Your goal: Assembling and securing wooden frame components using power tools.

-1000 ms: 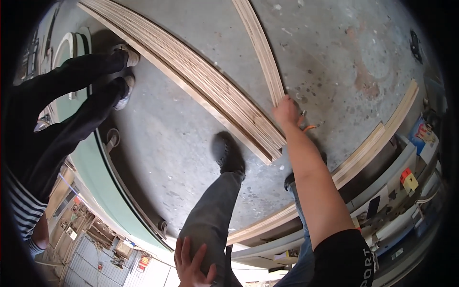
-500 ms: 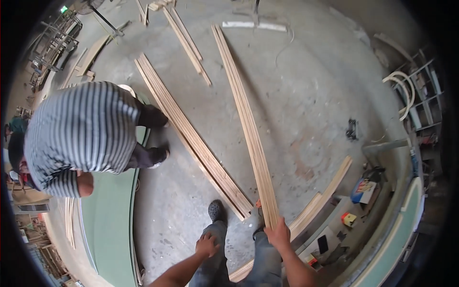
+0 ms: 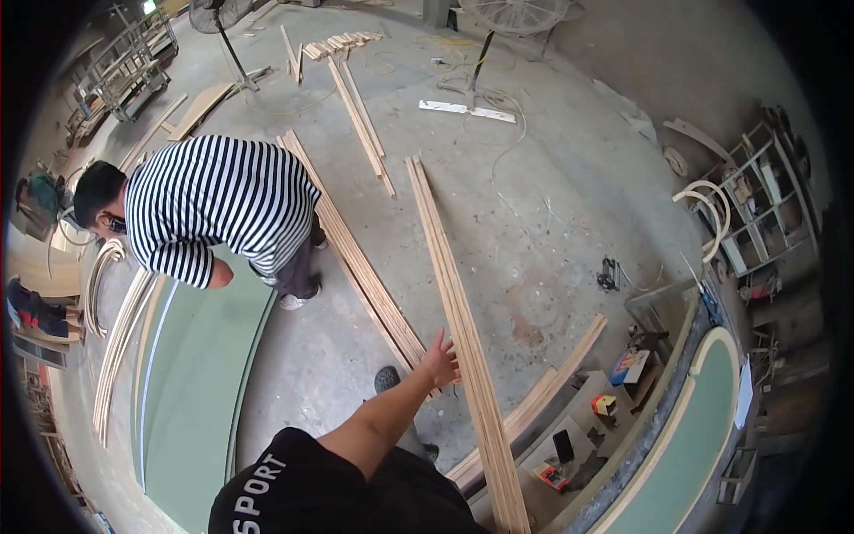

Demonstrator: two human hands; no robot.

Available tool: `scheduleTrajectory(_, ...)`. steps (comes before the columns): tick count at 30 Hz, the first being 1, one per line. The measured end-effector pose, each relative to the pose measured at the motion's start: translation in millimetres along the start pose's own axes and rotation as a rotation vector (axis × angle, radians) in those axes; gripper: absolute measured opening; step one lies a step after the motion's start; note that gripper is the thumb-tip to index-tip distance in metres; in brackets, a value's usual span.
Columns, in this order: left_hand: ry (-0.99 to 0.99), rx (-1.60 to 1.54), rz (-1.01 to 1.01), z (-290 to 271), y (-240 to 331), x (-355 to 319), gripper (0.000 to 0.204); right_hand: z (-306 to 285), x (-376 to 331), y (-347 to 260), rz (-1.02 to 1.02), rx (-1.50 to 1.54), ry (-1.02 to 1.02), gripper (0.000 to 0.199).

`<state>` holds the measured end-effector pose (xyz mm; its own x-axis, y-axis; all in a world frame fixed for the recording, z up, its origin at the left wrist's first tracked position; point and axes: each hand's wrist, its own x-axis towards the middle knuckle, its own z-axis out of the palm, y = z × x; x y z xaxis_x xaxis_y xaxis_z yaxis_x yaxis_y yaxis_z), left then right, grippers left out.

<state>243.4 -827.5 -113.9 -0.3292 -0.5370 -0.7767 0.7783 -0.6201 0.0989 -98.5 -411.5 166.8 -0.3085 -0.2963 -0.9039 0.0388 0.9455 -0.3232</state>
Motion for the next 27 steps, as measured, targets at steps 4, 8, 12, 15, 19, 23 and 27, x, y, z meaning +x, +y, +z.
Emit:
scheduleTrajectory(4,-0.251,-0.07,-0.019,12.2,-61.3,-33.4,0.062,7.6,-138.4,-58.1,-0.313,-1.027,0.084,0.033)
scheduleTrajectory(8,0.003,0.138,0.101,5.9,-141.0,-48.2,0.044,-29.5,-162.1,11.3,-0.329,-0.927,0.245,0.031)
scheduleTrajectory(12,0.021,0.066,0.15,-7.7,-210.4,-75.6,0.028,-77.4,-151.0,95.3,-0.114,-0.906,0.273,0.038)
scheduleTrajectory(15,0.174,0.147,0.187,-15.4,-250.0,-101.2,0.025,-117.9,-118.1,218.9,-0.233,-1.041,0.392,0.044)
scheduleTrajectory(19,0.163,0.214,0.16,-18.9,-262.7,-146.5,0.029,-172.2,-40.6,408.5,-0.756,-1.301,0.607,0.058)
scheduleTrajectory(23,0.066,0.367,0.192,-31.3,-251.8,-173.0,0.035,-175.4,-54.7,406.2,-0.764,-1.356,0.524,0.057)
scheduleTrajectory(27,0.053,0.33,0.251,-42.1,-235.2,-194.6,0.033,-135.7,-32.2,384.7,-0.82,-1.372,0.459,0.057)
